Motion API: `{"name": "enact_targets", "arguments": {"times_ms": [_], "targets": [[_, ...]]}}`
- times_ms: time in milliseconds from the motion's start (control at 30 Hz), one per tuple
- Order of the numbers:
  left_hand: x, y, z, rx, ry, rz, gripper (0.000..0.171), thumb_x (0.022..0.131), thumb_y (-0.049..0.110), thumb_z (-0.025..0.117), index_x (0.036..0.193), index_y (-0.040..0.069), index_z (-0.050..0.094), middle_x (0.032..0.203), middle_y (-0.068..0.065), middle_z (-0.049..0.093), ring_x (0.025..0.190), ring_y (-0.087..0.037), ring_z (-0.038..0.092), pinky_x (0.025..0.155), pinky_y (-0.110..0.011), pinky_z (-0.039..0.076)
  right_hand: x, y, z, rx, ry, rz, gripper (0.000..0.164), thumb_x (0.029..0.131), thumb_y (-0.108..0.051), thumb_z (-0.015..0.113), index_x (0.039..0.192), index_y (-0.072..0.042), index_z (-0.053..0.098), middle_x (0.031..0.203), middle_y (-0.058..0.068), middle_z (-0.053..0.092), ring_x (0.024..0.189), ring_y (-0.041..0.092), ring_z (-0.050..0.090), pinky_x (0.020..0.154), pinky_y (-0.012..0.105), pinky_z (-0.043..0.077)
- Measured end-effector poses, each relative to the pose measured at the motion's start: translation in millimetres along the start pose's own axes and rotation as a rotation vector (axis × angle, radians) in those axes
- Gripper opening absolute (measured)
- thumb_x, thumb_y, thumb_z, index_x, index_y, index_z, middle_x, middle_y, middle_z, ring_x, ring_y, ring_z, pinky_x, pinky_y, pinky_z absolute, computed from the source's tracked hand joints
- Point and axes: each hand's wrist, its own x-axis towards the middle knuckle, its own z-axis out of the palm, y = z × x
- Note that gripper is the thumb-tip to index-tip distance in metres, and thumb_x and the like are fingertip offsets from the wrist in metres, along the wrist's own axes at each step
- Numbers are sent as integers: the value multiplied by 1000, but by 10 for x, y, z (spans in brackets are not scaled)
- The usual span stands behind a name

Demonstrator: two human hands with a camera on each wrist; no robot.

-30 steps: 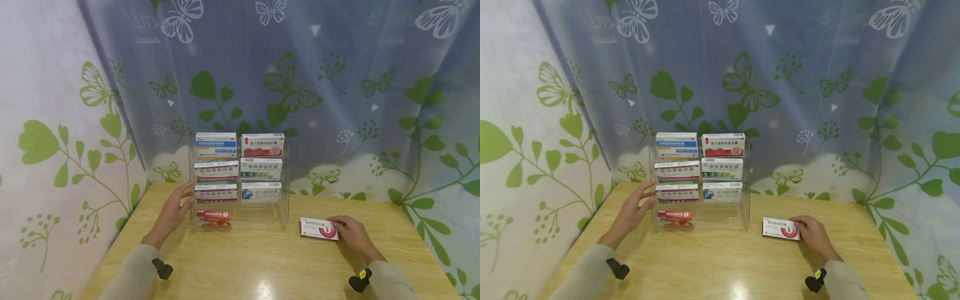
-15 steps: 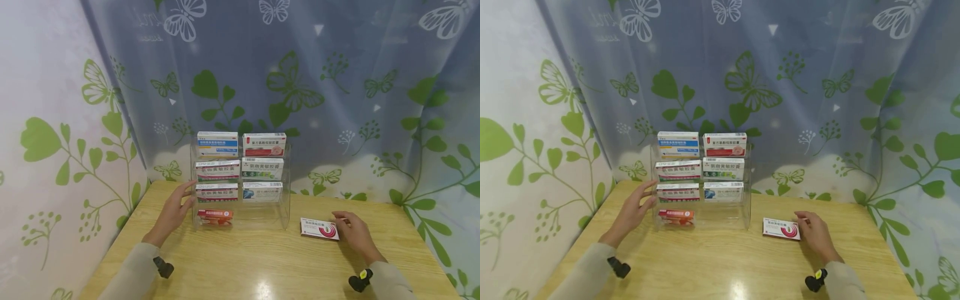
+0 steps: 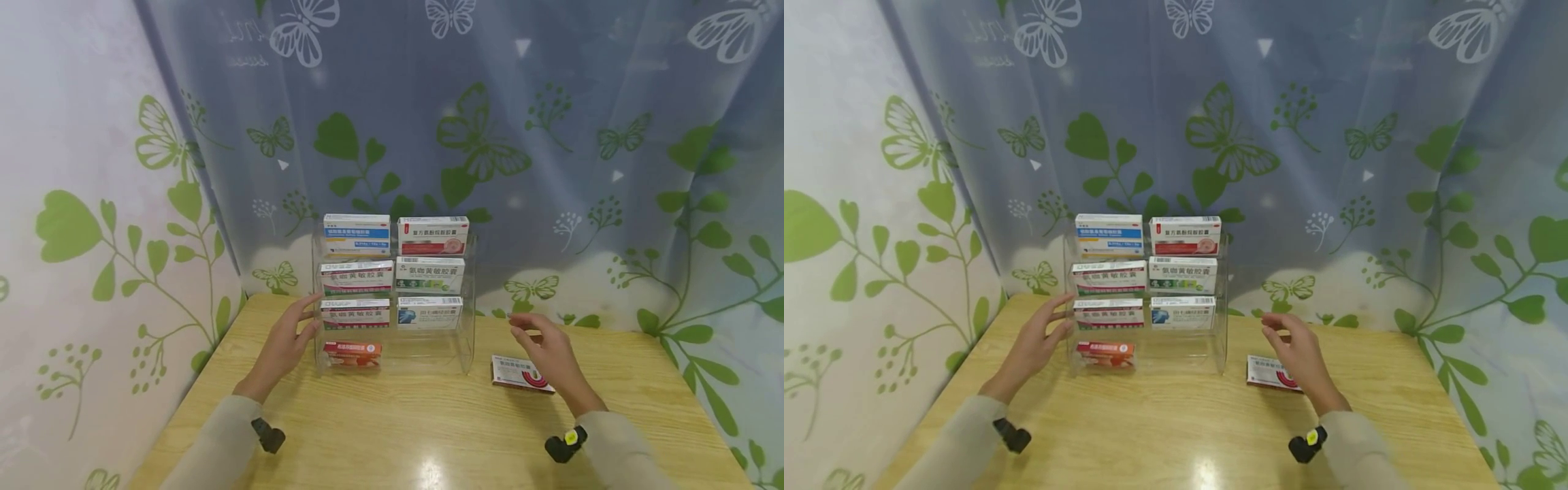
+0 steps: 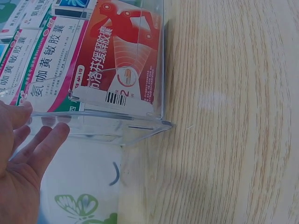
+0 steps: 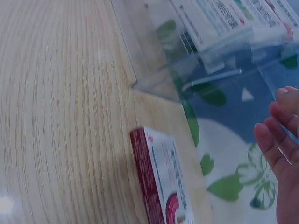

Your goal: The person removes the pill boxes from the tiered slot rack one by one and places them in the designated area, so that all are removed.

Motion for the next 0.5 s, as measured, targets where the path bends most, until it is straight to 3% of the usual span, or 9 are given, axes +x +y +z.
{"name": "enact_targets", "arguments": {"times_ms": [400, 500], "targets": [[4, 2, 7, -7, 0, -12, 57, 113, 8, 58, 167, 15, 42, 169, -23, 41, 139, -50, 60, 102, -61, 65, 158, -555, 393, 113, -61, -103, 29, 106, -6, 72, 134, -3, 73, 124, 12, 76, 112, 27, 72, 90, 30, 68], [3, 0, 9, -8, 1, -17, 57, 113, 8, 58, 167, 16, 42, 170, -22, 41, 139, -50, 60, 102, -60, 65, 193, -701, 527, 157, -99, -120, 30, 104, -3, 73, 134, -3, 73, 124, 13, 76, 113, 30, 72, 91, 31, 69]]}}
